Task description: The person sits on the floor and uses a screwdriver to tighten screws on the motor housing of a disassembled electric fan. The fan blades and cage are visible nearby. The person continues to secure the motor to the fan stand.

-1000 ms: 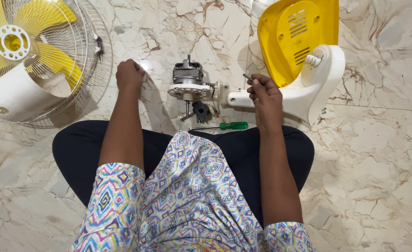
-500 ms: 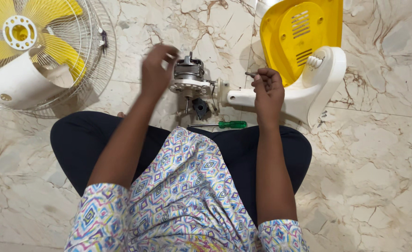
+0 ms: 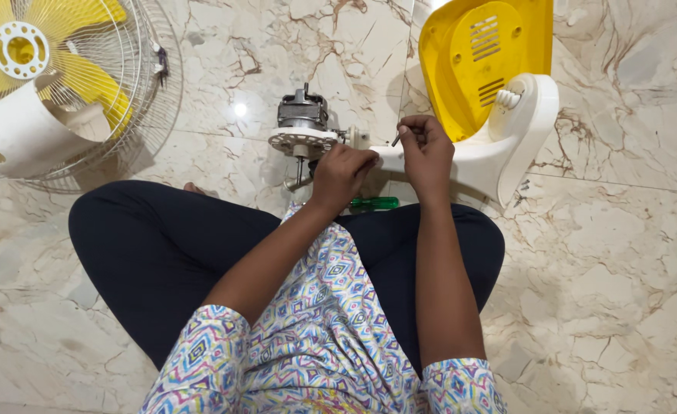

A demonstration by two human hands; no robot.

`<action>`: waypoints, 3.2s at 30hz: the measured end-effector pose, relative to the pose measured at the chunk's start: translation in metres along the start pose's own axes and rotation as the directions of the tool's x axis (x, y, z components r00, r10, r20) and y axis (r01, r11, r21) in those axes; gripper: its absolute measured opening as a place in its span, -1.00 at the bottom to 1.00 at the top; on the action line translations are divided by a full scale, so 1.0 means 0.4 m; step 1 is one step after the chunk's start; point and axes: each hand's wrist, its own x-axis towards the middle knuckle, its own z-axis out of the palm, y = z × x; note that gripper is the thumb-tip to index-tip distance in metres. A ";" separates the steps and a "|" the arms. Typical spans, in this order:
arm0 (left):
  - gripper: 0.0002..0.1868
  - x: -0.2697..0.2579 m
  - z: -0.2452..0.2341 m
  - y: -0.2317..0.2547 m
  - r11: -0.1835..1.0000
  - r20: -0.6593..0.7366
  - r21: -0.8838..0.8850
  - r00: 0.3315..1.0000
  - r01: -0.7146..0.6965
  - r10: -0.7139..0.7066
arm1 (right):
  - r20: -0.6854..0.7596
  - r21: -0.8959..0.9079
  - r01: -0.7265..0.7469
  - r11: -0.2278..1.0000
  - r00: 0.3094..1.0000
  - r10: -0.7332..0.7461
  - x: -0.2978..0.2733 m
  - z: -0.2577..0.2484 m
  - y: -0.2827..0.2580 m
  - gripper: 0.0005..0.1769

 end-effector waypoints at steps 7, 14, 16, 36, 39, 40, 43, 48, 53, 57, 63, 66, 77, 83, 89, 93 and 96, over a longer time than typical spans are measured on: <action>-0.87 0.007 -0.001 -0.017 0.999 0.012 -0.033 1.000 -0.013 0.013 | -0.013 -0.211 0.050 0.976 0.998 -0.054 0.056 0.009 0.035 -0.83; -0.85 0.013 -0.005 -0.019 0.999 0.036 -0.049 0.999 0.008 -0.006 | 0.061 -0.284 0.058 0.957 0.997 -0.043 0.079 0.028 0.029 -0.85; -0.86 0.008 -0.002 -0.019 0.998 0.036 -0.060 0.999 0.033 -0.031 | 0.090 -0.302 0.059 0.952 0.995 -0.033 0.080 0.031 0.031 -0.85; -0.87 0.010 0.025 -0.019 0.964 0.005 -0.111 0.970 0.242 -0.243 | 0.213 -0.488 0.176 0.855 0.974 -0.079 0.106 0.067 0.069 -0.85; -0.88 0.011 0.030 -0.020 0.960 0.001 -0.127 0.968 0.249 -0.251 | 0.215 -0.501 0.140 0.854 0.976 -0.033 0.115 0.070 0.078 -0.85; -0.88 0.013 0.031 -0.021 0.959 -0.002 -0.131 0.968 0.250 -0.253 | 0.219 -0.506 0.138 0.852 0.975 -0.028 0.118 0.072 0.079 -0.85; -0.89 0.011 0.032 -0.017 0.949 -0.001 -0.163 0.962 0.270 -0.274 | 0.240 -0.499 0.133 0.856 0.971 -0.011 0.126 0.076 0.080 -0.85; -0.88 -0.026 0.047 0.000 0.866 0.070 -0.281 0.908 0.415 -0.412 | 0.242 -0.482 0.138 0.866 0.970 -0.019 0.131 0.083 0.078 -0.85; -0.85 -0.103 0.112 0.000 0.562 0.285 -0.450 0.708 0.694 -0.647 | 0.210 -0.499 0.131 0.857 0.977 -0.027 0.130 0.083 0.073 -0.85; -0.82 -0.118 0.157 -0.024 -0.022 0.593 -0.599 0.424 0.801 -0.684 | 0.264 -0.526 0.131 0.840 0.964 0.014 0.126 0.090 0.079 -0.86; -0.83 -0.094 0.172 -0.091 -0.489 0.780 -0.585 0.282 0.647 -0.559 | 0.332 -0.622 0.221 0.751 0.943 -0.002 0.128 0.096 0.102 -0.87; -0.85 -0.095 0.185 -0.096 -0.552 0.786 -0.595 0.281 0.584 -0.550 | 0.346 -0.605 0.241 0.759 0.938 -0.023 0.127 0.098 0.104 -0.88; -0.71 -0.123 0.233 -0.068 -0.264 0.625 -0.690 0.370 0.674 -0.688 | 0.226 -0.333 0.050 0.942 0.974 0.028 0.156 0.082 0.112 -0.90; -0.68 -0.110 0.216 -0.051 -0.137 0.519 -0.749 0.446 0.648 -0.730 | 0.156 -0.314 0.016 0.949 0.987 0.035 0.162 0.066 0.094 -0.86; -0.76 -0.105 0.210 -0.065 -0.266 0.618 -0.735 0.454 0.624 -0.642 | 0.148 -0.357 0.030 0.934 0.989 0.025 0.158 0.053 0.083 -0.86; -0.77 -0.107 0.219 -0.067 -0.244 0.594 -0.746 0.453 0.619 -0.665 | 0.274 -0.506 0.051 0.861 0.956 0.105 0.152 0.061 0.092 -0.87; -0.78 -0.110 0.223 -0.068 -0.224 0.572 -0.760 0.464 0.610 -0.676 | 0.348 -0.535 0.205 0.820 0.938 -0.008 0.152 0.068 0.117 -0.84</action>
